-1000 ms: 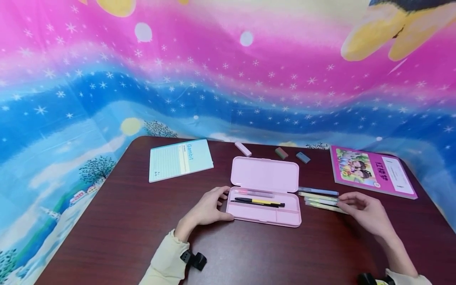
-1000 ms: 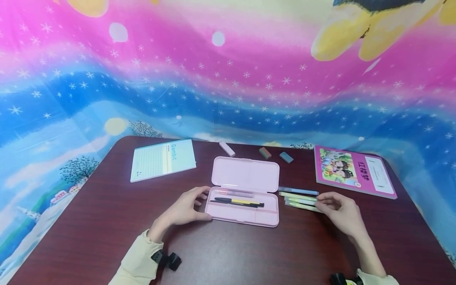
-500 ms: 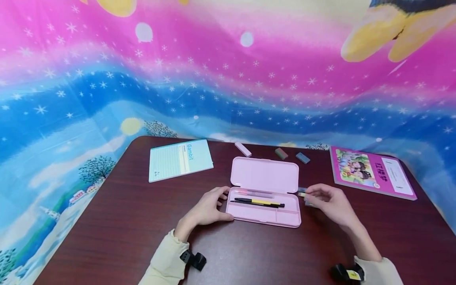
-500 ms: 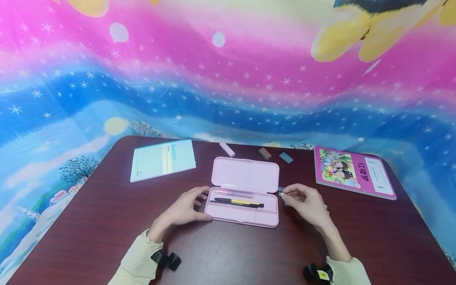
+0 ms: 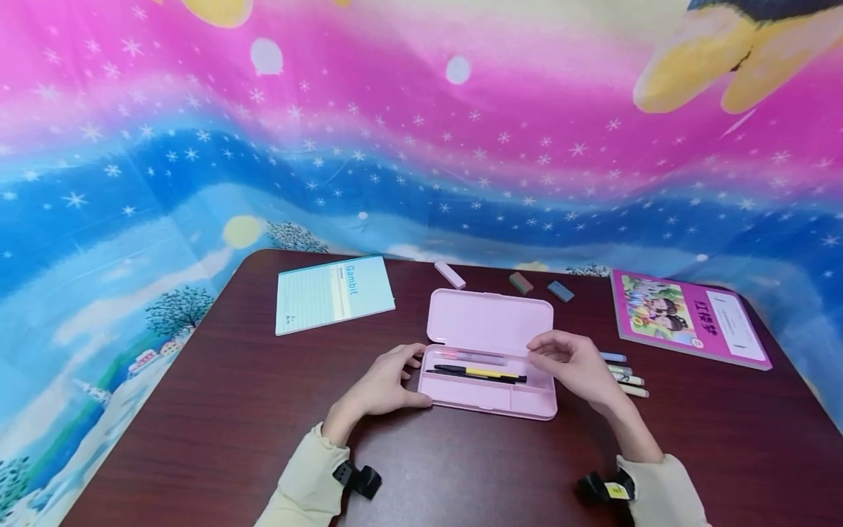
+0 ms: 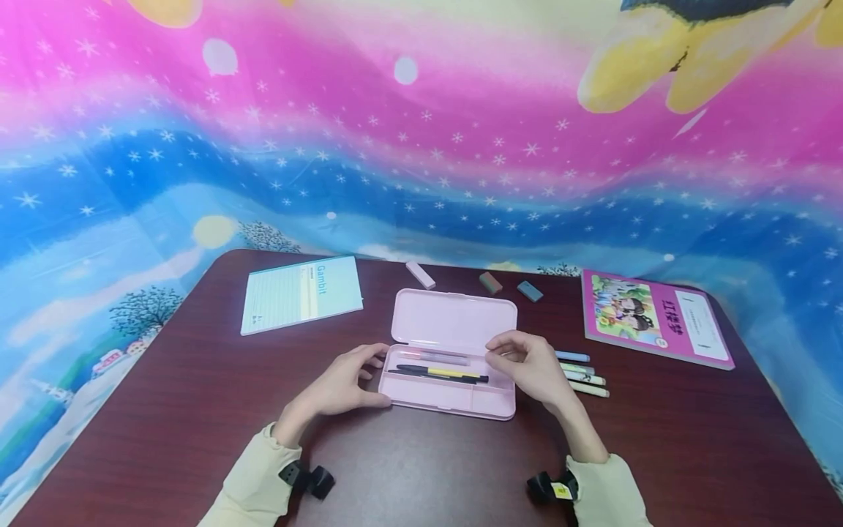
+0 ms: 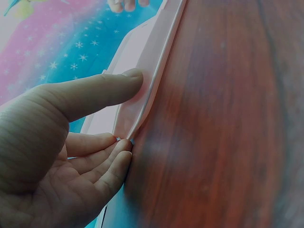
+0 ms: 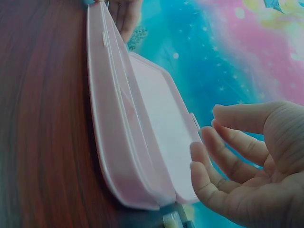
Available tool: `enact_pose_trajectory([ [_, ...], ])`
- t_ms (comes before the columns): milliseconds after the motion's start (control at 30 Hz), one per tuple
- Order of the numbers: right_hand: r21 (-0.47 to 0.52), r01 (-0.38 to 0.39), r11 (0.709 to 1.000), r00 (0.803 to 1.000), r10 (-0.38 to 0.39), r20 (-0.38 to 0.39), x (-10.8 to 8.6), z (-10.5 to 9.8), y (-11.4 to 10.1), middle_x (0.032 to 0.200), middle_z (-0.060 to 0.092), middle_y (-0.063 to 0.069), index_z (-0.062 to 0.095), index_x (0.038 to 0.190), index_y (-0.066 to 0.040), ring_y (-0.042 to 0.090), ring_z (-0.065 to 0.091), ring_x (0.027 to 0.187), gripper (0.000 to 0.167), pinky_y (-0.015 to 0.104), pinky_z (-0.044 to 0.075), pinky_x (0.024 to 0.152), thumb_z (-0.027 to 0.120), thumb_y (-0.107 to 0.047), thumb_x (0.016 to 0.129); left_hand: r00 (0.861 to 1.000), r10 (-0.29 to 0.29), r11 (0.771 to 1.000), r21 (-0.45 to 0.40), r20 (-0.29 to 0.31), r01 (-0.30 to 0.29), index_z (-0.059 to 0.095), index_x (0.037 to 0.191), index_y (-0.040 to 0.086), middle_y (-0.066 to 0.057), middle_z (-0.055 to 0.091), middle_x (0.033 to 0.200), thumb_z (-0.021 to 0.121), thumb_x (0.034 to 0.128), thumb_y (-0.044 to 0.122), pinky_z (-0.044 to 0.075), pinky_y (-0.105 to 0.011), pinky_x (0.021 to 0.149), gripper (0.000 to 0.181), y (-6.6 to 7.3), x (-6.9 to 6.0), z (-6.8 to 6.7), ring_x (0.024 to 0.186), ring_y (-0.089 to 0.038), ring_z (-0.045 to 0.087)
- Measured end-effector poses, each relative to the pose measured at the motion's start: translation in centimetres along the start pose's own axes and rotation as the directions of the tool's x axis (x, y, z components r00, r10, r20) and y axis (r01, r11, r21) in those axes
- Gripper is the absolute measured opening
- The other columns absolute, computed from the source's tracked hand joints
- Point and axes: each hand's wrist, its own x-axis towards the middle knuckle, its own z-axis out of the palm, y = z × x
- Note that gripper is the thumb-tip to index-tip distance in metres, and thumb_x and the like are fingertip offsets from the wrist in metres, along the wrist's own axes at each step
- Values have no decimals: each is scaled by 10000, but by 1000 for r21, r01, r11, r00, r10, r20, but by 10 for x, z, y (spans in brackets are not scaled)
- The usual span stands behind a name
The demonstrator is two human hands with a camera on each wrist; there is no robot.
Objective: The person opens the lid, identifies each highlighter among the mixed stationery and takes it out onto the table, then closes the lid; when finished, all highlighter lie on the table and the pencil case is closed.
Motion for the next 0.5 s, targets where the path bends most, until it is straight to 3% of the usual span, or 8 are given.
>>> enact_pose_trajectory([
  [333,-4,-28,1000,993,28,115,14,13,0,902,685,159,664,1023,40,307,657,760,201,323,548,618,706,-49,848,1000,-9,1000,-5,2,9,489,1319,-1,-112,560,1199,854,690,196,513,-314,817,753,-1,0,1,1026,-191,565],
  [500,-126,15,992,990,3,144,14,15,1,859,683,59,685,987,-19,223,626,744,155,293,510,604,713,-94,854,1000,-4,1000,-8,1,4,489,1318,-5,-108,564,1192,855,690,200,513,-312,812,756,-1,0,0,1023,-189,565],
])
